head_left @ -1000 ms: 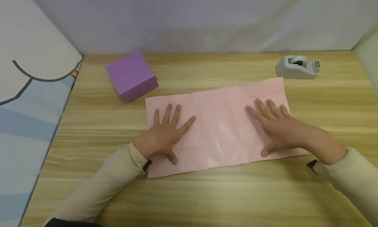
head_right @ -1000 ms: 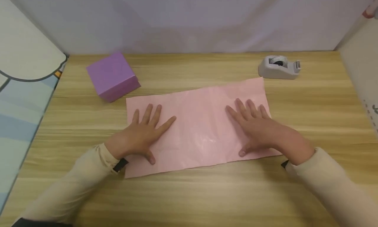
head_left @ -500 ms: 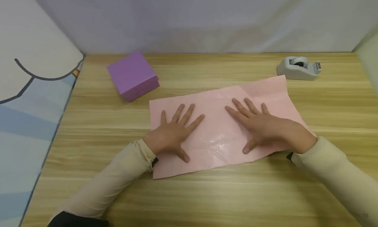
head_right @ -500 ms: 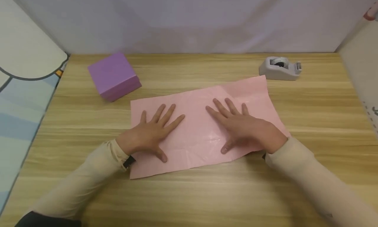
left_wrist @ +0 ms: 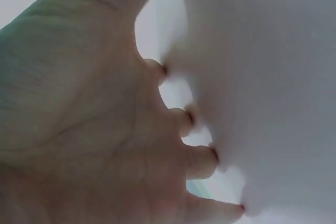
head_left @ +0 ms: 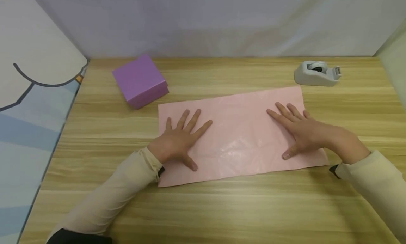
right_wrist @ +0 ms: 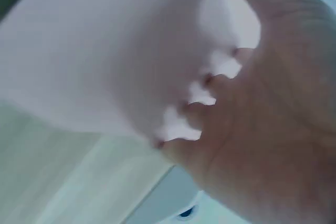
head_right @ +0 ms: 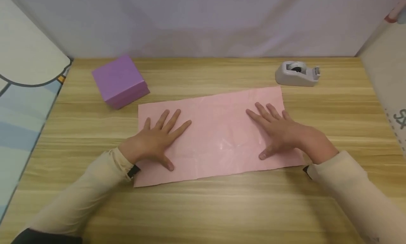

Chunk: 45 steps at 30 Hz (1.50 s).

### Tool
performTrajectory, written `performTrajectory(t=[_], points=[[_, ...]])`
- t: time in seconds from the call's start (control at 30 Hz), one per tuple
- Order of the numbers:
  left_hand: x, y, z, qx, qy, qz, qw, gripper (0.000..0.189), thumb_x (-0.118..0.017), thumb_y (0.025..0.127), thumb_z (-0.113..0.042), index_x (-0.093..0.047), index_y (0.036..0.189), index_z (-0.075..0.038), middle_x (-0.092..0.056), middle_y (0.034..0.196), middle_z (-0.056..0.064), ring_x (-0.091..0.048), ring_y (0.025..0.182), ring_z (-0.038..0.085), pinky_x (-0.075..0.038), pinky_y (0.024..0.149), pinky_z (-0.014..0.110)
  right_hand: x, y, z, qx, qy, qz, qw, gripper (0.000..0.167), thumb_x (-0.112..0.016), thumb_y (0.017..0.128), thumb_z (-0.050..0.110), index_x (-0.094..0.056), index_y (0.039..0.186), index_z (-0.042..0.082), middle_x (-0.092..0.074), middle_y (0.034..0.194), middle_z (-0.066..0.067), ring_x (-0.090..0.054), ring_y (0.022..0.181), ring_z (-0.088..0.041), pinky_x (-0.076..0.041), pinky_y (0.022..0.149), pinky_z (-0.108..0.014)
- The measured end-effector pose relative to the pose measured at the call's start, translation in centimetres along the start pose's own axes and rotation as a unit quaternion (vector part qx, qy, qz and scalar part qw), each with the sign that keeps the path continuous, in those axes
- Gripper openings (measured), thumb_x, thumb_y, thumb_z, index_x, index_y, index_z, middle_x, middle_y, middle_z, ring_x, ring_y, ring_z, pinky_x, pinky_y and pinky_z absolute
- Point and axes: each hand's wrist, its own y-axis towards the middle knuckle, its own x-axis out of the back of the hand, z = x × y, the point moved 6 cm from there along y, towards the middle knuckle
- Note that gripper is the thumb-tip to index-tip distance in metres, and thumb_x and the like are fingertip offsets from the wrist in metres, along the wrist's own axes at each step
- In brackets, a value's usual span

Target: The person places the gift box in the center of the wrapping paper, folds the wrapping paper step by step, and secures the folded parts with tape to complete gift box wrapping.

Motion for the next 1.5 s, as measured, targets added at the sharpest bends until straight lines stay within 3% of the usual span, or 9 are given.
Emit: performTrajectory(t=[0.1,0.33,0.6,0.77,0.9,1.07,1.27,1.33,1.5], points=[[-0.1,0.1,0.0,-0.001,0.008,0.009,0.9999,0.14,-0.09,0.073,-0.054,0.009,0.168,-0.026,0.028,0.171,0.017,0.021,0.159,0.047,-0.001,0.121,0.08,-0.1,0.6,1.4,-0.004,-0.011,0.005,0.9999,0.141,-0.089,0.073,0.053,0.007,0.168,0.017,0.021,0.171,-0.026,0.016,0.155,-0.059,0.003,0.117,-0.082],[-0.6,0.5,-0.1,0.0,0.015,0.016,0.9997,0.14,-0.088,0.073,-0.057,0.01,0.168,-0.028,0.03,0.171,0.015,0.022,0.159,0.045,-0.002,0.12,0.081,-1.1,2.3,5.7,0.038,-0.017,0.012,0.999,0.138,-0.089,0.071,0.053,0.002,0.169,0.017,0.019,0.172,-0.024,0.016,0.157,-0.054,0.002,0.121,-0.079],[-0.5,-0.1,0.6,0.002,-0.008,-0.009,0.9999,0.14,-0.089,0.07,-0.059,0.007,0.168,-0.032,0.03,0.172,0.01,0.023,0.16,0.041,-0.002,0.117,0.085,-1.0,0.9,3.0,0.009,-0.006,-0.002,0.9999,0.137,-0.087,0.072,0.059,0.004,0.169,0.024,0.019,0.174,-0.019,0.018,0.156,-0.056,0.004,0.117,-0.082],[-0.7,-0.4,1.4,0.005,-0.01,-0.015,0.9998,0.138,-0.087,0.072,-0.062,0.006,0.168,-0.031,0.028,0.172,0.01,0.022,0.16,0.043,-0.001,0.117,0.085,-1.0,-0.3,0.1,-0.009,0.015,-0.012,0.9998,0.138,-0.088,0.072,0.057,0.005,0.169,0.025,0.022,0.172,-0.023,0.02,0.154,-0.059,0.007,0.115,-0.083],[-1.1,-0.6,2.1,-0.001,-0.014,-0.028,0.9995,0.135,-0.086,0.073,-0.064,0.003,0.169,-0.03,0.026,0.173,0.011,0.021,0.16,0.044,-0.001,0.117,0.085,-1.1,-0.8,-0.9,-0.012,0.02,-0.018,0.9996,0.136,-0.088,0.073,0.055,0.003,0.169,0.023,0.021,0.17,-0.028,0.02,0.153,-0.061,0.006,0.116,-0.083],[-1.7,-0.6,2.5,-0.022,-0.027,-0.038,0.9987,0.131,-0.083,0.076,-0.064,0.003,0.169,-0.028,0.027,0.172,0.012,0.024,0.159,0.044,0.003,0.116,0.085,-1.2,-0.7,0.6,-0.016,0.008,-0.019,0.9997,0.139,-0.089,0.072,0.052,0.005,0.168,0.017,0.023,0.168,-0.033,0.021,0.151,-0.064,0.008,0.116,-0.082],[-2.1,-0.4,2.2,-0.026,-0.039,-0.028,0.9985,0.133,-0.082,0.077,-0.064,0.006,0.169,-0.028,0.031,0.171,0.013,0.029,0.157,0.043,0.007,0.115,0.085,-2.3,0.6,5.1,0.034,-0.004,-0.006,0.9994,0.144,-0.089,0.066,0.059,0.004,0.169,0.02,0.021,0.172,-0.024,0.018,0.154,-0.059,0.006,0.116,-0.083],[-2.1,-0.6,2.1,-0.026,-0.044,-0.028,0.9983,0.133,-0.083,0.077,-0.063,0.006,0.169,-0.028,0.031,0.171,0.013,0.029,0.157,0.043,0.008,0.115,0.085,-2.5,0.6,5.1,0.032,-0.004,-0.005,0.9995,0.144,-0.089,0.065,0.059,0.003,0.169,0.021,0.018,0.173,-0.023,0.017,0.154,-0.06,0.005,0.114,-0.085],[-1.6,-1.2,2.4,-0.021,-0.044,-0.037,0.9981,0.134,-0.085,0.076,-0.06,0.005,0.169,-0.027,0.03,0.171,0.013,0.029,0.157,0.043,0.009,0.115,0.084,-1.7,0.2,2.6,-0.014,0.002,-0.007,0.9999,0.142,-0.09,0.07,0.055,0.008,0.168,0.024,0.022,0.172,-0.022,0.019,0.152,-0.064,0.005,0.109,-0.089]])
